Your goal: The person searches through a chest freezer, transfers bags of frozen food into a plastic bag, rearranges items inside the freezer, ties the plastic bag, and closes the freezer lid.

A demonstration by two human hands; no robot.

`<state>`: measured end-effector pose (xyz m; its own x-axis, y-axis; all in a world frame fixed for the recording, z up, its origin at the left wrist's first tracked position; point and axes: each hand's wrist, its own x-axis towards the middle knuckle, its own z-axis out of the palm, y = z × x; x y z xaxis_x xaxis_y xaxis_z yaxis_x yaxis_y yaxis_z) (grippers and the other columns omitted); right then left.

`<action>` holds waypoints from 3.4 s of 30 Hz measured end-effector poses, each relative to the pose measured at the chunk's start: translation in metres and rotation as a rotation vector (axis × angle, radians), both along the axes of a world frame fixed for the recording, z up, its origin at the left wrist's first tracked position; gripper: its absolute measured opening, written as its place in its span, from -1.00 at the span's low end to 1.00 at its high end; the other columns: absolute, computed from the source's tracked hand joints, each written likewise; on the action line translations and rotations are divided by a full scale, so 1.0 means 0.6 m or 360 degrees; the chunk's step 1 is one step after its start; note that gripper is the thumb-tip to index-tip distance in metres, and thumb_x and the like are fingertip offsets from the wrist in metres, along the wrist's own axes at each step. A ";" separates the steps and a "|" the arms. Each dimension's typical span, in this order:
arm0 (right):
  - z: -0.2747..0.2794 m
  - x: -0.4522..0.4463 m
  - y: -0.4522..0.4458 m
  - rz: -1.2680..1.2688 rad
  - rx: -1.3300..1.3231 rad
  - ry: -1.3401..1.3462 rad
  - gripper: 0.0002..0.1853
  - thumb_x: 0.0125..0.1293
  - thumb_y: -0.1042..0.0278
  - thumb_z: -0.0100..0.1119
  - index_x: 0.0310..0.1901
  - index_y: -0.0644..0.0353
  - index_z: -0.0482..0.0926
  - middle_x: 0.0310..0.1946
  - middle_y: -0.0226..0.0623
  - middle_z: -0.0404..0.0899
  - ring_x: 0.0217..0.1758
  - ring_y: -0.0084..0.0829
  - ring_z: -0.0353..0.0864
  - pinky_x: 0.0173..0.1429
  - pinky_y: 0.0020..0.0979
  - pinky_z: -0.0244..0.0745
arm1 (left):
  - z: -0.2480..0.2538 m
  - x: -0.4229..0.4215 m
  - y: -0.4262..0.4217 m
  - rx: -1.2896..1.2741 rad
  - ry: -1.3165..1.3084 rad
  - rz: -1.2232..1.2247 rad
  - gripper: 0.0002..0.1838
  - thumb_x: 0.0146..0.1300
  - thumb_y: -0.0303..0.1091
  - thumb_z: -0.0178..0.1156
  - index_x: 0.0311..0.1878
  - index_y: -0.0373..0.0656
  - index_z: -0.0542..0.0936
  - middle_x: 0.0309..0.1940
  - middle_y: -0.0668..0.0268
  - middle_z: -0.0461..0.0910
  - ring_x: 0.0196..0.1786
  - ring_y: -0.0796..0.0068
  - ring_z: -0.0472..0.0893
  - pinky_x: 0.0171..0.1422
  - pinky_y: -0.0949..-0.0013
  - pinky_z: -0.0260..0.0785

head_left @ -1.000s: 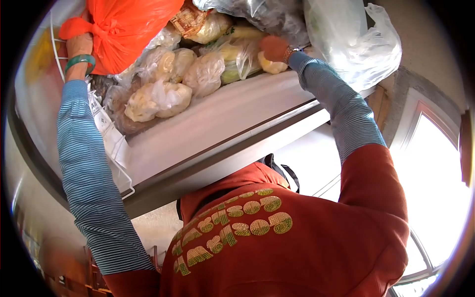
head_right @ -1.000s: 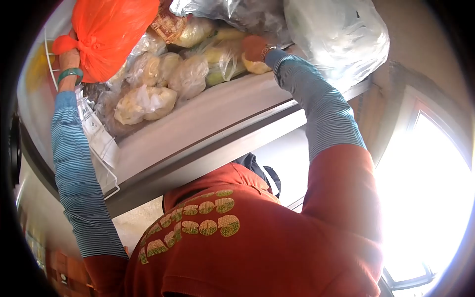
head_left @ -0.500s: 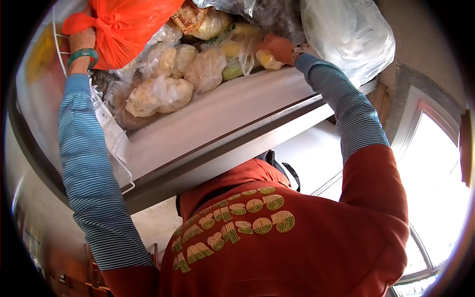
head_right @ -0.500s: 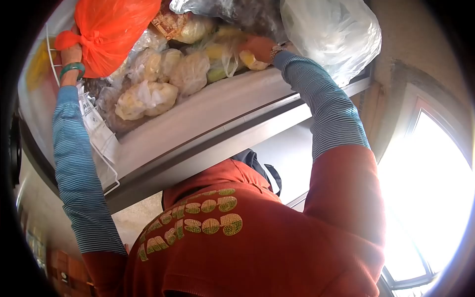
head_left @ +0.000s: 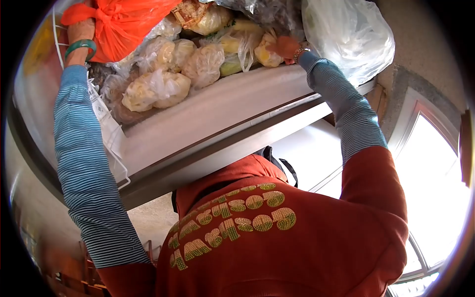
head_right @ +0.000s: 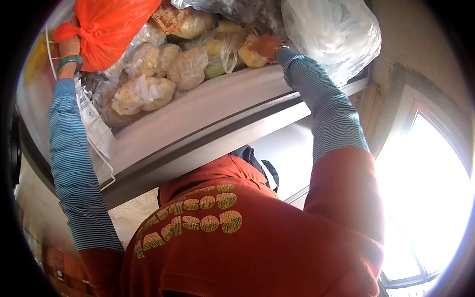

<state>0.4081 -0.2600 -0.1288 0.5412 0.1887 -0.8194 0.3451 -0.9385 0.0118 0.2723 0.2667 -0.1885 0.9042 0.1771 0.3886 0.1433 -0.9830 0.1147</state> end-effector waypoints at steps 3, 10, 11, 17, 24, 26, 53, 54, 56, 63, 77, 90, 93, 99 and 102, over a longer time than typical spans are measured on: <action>-0.090 0.017 -0.057 -0.0378 0.0070 0.0302 -0.66 0.13 0.11 0.03 -0.54 0.22 0.58 -0.78 -0.24 0.45 -0.74 -0.46 0.47 -0.67 -0.40 0.33 | 0.014 -0.007 -0.015 -0.0221 0.0006 0.0101 -0.81 0.19 -0.30 -0.02 -0.27 -0.19 0.52 -0.24 -0.01 0.54 -0.16 -0.10 0.49 -0.12 0.05 0.38; -0.030 0.005 -0.070 -0.1205 0.0545 0.0464 -0.67 0.18 0.25 0.05 -0.69 0.14 0.31 -0.84 -0.42 0.17 -0.84 -0.60 0.02 -0.75 -0.49 -0.10 | 0.014 0.000 -0.019 -0.0199 0.0030 0.0118 -0.78 0.16 -0.26 0.02 -0.26 -0.20 0.51 -0.27 -0.02 0.55 -0.19 -0.10 0.50 -0.14 0.04 0.37; -0.012 0.005 -0.062 -0.1193 0.0563 0.0487 -0.67 0.18 0.25 0.05 -0.69 0.14 0.31 -0.84 -0.42 0.17 -0.84 -0.60 0.02 -0.75 -0.49 -0.10 | 0.015 0.001 -0.018 -0.0184 0.0036 0.0112 -0.78 0.16 -0.25 0.03 -0.25 -0.20 0.51 -0.27 -0.01 0.55 -0.19 -0.10 0.50 -0.14 0.04 0.37; 0.055 -0.035 0.013 -0.1019 0.0904 0.1260 -0.71 0.18 0.29 0.00 -0.67 0.12 0.30 -0.79 -0.50 0.11 -0.73 -0.66 -0.01 -0.64 -0.53 -0.11 | 0.025 0.000 -0.019 -0.0140 0.0074 0.0104 -0.72 0.13 -0.21 0.08 -0.18 -0.20 0.49 -0.26 -0.01 0.55 -0.19 -0.08 0.51 -0.13 0.05 0.37; 0.071 -0.080 0.151 -0.0883 0.1191 0.1449 -0.71 0.21 0.23 -0.01 -0.62 0.14 0.35 -0.75 -0.50 0.22 -0.74 -0.66 0.06 -0.61 -0.55 -0.02 | 0.033 -0.003 -0.020 -0.0110 0.0087 0.0095 -0.64 0.10 -0.17 0.13 -0.11 -0.19 0.48 -0.26 -0.01 0.55 -0.19 -0.06 0.51 -0.13 0.07 0.36; 0.033 -0.095 0.180 -0.0768 0.1312 0.0824 -0.69 0.27 0.17 -0.02 -0.54 0.17 0.42 -0.67 -0.46 0.33 -0.66 -0.66 0.22 -0.55 -0.61 0.12 | 0.039 -0.001 -0.024 -0.0106 0.0092 0.0095 -0.62 0.09 -0.16 0.14 -0.09 -0.19 0.47 -0.26 -0.01 0.55 -0.19 -0.06 0.51 -0.13 0.07 0.36; 0.108 0.033 -0.125 -0.0452 0.0632 -0.1264 -0.63 -0.03 0.23 0.18 -0.17 0.22 0.52 -0.28 0.09 0.57 -0.21 0.07 0.56 -0.12 -0.13 0.45 | 0.075 0.019 -0.091 -0.0590 0.0156 0.0022 -0.59 0.36 -0.19 -0.19 -0.16 -0.33 0.54 -0.10 0.00 0.54 0.01 0.00 0.47 0.11 0.18 0.27; 0.086 0.048 -0.145 -0.0464 0.0634 -0.1265 -0.63 -0.03 0.23 0.18 -0.17 0.22 0.52 -0.28 0.09 0.57 -0.21 0.07 0.56 -0.12 -0.13 0.45 | 0.082 0.019 -0.099 -0.0583 0.0158 0.0013 -0.59 0.36 -0.19 -0.19 -0.16 -0.33 0.54 -0.10 0.00 0.54 0.01 0.00 0.47 0.11 0.18 0.27; 0.097 0.054 -0.155 -0.0932 0.1282 -0.1072 -0.73 0.12 0.26 0.09 -0.27 0.32 0.52 -0.40 -0.18 0.56 -0.34 -0.28 0.57 -0.26 -0.29 0.49 | 0.104 0.012 -0.124 -0.0436 0.0124 0.0138 -0.60 0.36 -0.20 -0.18 -0.21 -0.34 0.55 -0.18 -0.01 0.57 -0.07 0.01 0.51 0.07 0.19 0.30; 0.199 0.004 -0.104 -0.1664 0.1795 -0.0860 -0.74 0.10 0.36 0.01 -0.26 0.40 0.50 -0.49 -0.35 0.53 -0.43 -0.47 0.54 -0.32 -0.43 0.48 | 0.168 0.004 -0.177 -0.1369 -0.0036 0.0554 -0.65 0.30 -0.24 -0.06 -0.40 -0.36 0.53 -0.38 0.01 0.58 -0.27 0.06 0.53 -0.16 0.21 0.34; 0.303 -0.063 0.029 -0.2364 0.3155 0.0016 -0.60 0.34 0.34 -0.30 0.10 0.36 0.35 0.09 -0.05 0.41 0.18 -0.13 0.38 0.29 -0.11 0.25 | 0.141 0.016 -0.139 -0.0681 0.0129 0.0056 -0.66 0.28 -0.20 -0.09 -0.41 -0.25 0.53 -0.38 0.01 0.56 -0.26 0.03 0.53 -0.17 0.14 0.32; 0.158 -0.329 0.282 -0.1853 0.2138 0.0465 -0.70 0.18 0.32 -0.02 -0.27 0.49 0.43 -0.50 -0.10 0.49 -0.46 -0.34 0.50 -0.51 -0.36 0.39 | 0.168 0.009 -0.131 -0.1001 0.0131 -0.0013 -0.70 0.20 -0.26 0.08 -0.08 -0.26 0.52 -0.13 0.03 0.56 -0.02 0.13 0.51 0.10 0.27 0.31; 0.120 -0.275 0.279 -0.0947 0.1641 0.0455 -0.67 0.15 0.33 -0.04 -0.39 0.56 0.46 -0.56 0.00 0.55 -0.39 -0.25 0.62 -0.48 -0.28 0.47 | 0.270 -0.030 -0.231 -0.1192 -0.0028 -0.0090 -0.55 0.21 -0.23 0.11 0.12 -0.26 0.40 0.13 0.07 0.40 0.19 0.12 0.37 0.27 0.24 0.19; -0.023 -0.280 0.260 0.0719 0.2178 -0.0068 -0.75 0.13 0.33 0.05 -0.28 0.38 0.53 -0.36 -0.06 0.58 -0.22 -0.30 0.57 -0.17 -0.27 0.47 | 0.248 -0.096 -0.368 -0.0834 0.0836 -0.0411 -0.23 -0.11 -0.02 0.37 0.17 -0.15 0.36 0.12 0.02 0.37 0.23 0.03 0.30 0.26 0.05 0.14; 0.049 -0.152 0.156 0.0251 0.2141 0.0699 -0.75 0.15 0.37 0.09 -0.20 0.36 0.53 -0.32 -0.23 0.58 -0.28 -0.47 0.56 -0.24 -0.43 0.51 | 0.230 -0.134 -0.393 -0.0338 0.0819 -0.0211 -0.44 -0.08 -0.11 0.31 0.01 -0.11 0.46 0.06 0.08 0.40 0.21 0.11 0.31 0.25 -0.01 0.09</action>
<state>0.3170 -0.1666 -0.0994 0.1944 0.9788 -0.0637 0.1875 -0.1008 -0.9771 0.1919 0.0309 -0.0506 0.9874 0.0753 -0.1393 0.1099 -0.9593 0.2601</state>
